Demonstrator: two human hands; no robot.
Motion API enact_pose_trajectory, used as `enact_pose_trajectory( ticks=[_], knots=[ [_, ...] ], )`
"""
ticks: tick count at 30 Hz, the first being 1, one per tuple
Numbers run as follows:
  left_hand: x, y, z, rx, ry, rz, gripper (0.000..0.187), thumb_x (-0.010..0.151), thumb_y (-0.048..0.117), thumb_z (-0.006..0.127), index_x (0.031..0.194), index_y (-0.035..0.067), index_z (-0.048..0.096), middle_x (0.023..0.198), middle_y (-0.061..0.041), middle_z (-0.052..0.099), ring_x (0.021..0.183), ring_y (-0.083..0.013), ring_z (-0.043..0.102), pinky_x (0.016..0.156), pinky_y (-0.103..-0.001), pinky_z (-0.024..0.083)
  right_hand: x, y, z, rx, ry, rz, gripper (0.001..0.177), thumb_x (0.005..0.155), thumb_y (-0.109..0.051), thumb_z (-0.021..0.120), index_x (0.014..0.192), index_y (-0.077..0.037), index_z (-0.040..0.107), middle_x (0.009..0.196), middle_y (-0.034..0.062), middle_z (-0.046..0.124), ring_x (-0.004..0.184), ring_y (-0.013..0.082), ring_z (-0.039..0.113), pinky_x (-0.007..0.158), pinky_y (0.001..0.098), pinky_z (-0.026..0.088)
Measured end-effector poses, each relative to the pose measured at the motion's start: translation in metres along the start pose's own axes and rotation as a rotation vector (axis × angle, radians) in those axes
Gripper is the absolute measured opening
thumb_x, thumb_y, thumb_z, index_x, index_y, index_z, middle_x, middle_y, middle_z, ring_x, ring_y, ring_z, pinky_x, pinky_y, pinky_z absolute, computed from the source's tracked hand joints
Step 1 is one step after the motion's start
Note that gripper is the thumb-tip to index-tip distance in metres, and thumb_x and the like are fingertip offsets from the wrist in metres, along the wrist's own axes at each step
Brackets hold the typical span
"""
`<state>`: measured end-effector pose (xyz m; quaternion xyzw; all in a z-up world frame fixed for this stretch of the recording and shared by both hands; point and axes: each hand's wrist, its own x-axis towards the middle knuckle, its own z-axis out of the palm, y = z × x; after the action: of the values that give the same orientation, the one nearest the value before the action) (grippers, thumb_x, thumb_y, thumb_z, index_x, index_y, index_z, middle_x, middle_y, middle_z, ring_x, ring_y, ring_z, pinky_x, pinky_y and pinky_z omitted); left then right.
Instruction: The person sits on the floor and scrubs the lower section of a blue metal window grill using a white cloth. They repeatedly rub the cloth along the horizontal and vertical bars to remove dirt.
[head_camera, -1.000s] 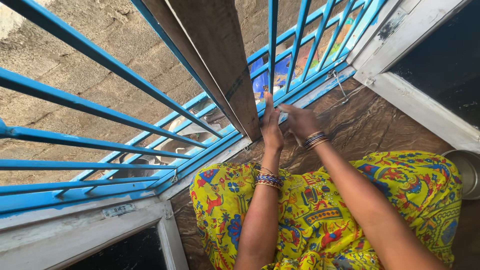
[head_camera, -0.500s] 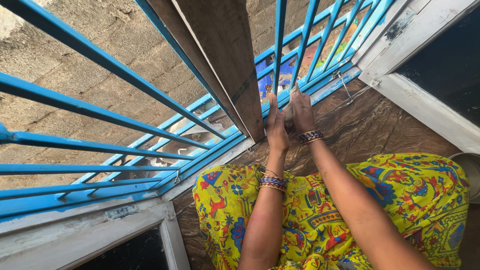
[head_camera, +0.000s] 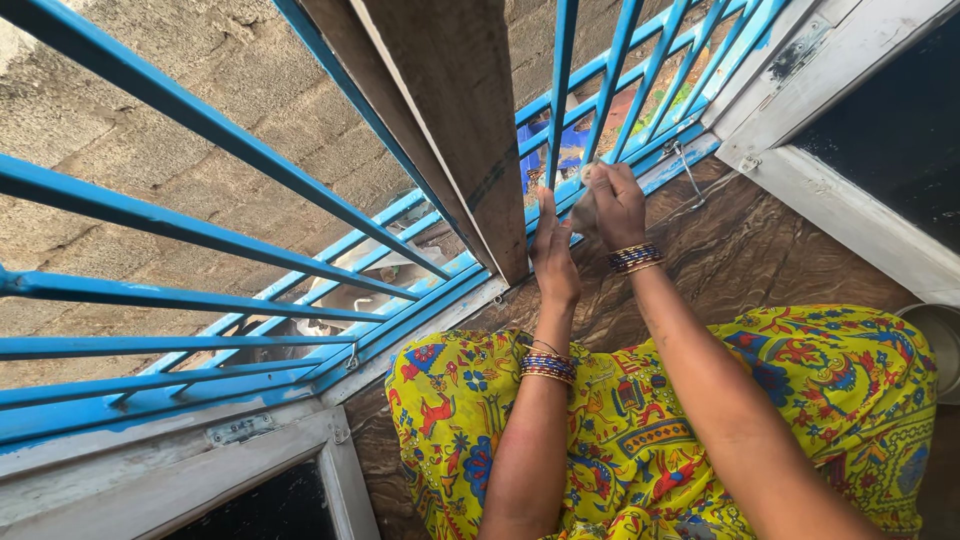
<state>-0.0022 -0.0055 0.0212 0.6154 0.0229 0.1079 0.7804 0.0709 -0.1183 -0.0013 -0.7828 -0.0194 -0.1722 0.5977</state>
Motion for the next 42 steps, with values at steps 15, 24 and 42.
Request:
enact_pose_trajectory(
  ticks=[15, 24, 42],
  knots=[
    [-0.001, 0.001, 0.002, 0.033, 0.023, -0.008, 0.063, 0.102, 0.023, 0.044, 0.157, -0.005, 0.032, 0.169, -0.02, 0.026, 0.159, -0.0289, 0.021, 0.126, -0.038, 0.021, 0.006, 0.004, 0.017, -0.355, 0.144, -0.273, 0.028, 0.097, -0.029, 0.076, 0.095, -0.001, 0.069, 0.091, 0.0142, 0.061, 0.078, 0.0309, 0.063, 0.07, 0.0442, 0.052],
    [-0.001, 0.0, -0.001, 0.067, -0.006, 0.028, 0.063, 0.103, 0.024, 0.043, 0.158, -0.005, 0.032, 0.17, -0.019, 0.027, 0.16, -0.0292, 0.021, 0.127, -0.038, 0.02, 0.004, -0.018, 0.013, -0.392, 0.108, -0.315, 0.028, 0.096, -0.03, 0.074, 0.091, -0.002, 0.071, 0.084, 0.0158, 0.06, 0.077, 0.0344, 0.061, 0.069, 0.0464, 0.05],
    [0.002, -0.005, -0.001, 0.1, 0.01, 0.05, 0.061, 0.103, 0.021, 0.043, 0.157, -0.007, 0.034, 0.17, -0.021, 0.027, 0.16, -0.0292, 0.022, 0.127, -0.038, 0.021, 0.006, 0.009, 0.01, -0.524, 0.007, -0.261, 0.033, 0.094, -0.035, 0.073, 0.08, -0.006, 0.071, 0.08, 0.0162, 0.062, 0.076, 0.0378, 0.062, 0.067, 0.0477, 0.049]
  ],
)
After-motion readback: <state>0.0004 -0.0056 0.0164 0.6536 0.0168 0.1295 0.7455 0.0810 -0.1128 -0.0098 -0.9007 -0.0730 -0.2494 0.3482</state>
